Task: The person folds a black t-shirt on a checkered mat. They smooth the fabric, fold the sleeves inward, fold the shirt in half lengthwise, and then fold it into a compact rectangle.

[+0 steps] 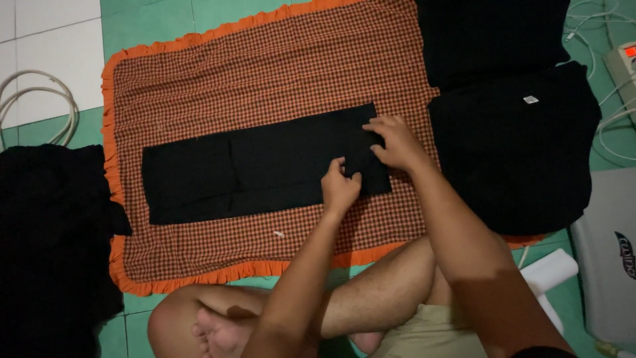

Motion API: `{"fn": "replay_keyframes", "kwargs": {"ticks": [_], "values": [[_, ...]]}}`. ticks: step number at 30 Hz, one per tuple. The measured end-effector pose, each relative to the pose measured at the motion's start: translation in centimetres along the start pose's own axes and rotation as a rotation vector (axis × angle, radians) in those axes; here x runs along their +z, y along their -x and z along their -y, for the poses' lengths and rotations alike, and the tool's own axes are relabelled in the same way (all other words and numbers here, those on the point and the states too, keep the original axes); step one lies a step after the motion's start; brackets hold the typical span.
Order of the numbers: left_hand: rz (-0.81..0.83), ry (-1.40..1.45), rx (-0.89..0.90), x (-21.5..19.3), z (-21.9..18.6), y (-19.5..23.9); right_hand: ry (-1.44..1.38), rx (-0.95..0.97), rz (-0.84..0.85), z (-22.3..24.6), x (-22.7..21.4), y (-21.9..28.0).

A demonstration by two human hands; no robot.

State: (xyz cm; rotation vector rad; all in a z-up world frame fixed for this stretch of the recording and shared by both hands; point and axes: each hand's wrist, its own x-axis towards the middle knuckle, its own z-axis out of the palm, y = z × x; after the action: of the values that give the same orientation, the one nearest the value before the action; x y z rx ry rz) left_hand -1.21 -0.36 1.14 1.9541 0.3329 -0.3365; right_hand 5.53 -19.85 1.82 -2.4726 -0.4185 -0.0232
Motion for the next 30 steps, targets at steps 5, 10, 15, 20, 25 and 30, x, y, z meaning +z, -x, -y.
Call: {"fn": "replay_keyframes", "kwargs": {"ticks": [5,10,15,20,25,30], "values": [[0.021,-0.118,0.021,-0.7,0.4,-1.2,0.206,0.109,0.25,0.0,1.6,0.0],[-0.032,-0.356,0.124,-2.7,-2.0,-2.1,0.127,0.142,0.24,0.6,0.4,-0.1],[-0.078,-0.431,0.239,-3.1,-3.6,-6.1,0.014,0.249,0.086,2.4,-1.5,-0.2],[-0.047,-0.375,0.124,-1.7,-3.5,-13.0,0.208,0.286,0.294,10.7,-2.2,0.1],[-0.017,-0.368,0.077,-2.3,-6.4,-11.5,0.344,0.706,0.276,9.4,6.8,-0.4],[-0.022,-0.376,0.05,-1.3,-5.8,-12.6,0.274,0.712,0.138,7.3,9.2,0.5]]}}
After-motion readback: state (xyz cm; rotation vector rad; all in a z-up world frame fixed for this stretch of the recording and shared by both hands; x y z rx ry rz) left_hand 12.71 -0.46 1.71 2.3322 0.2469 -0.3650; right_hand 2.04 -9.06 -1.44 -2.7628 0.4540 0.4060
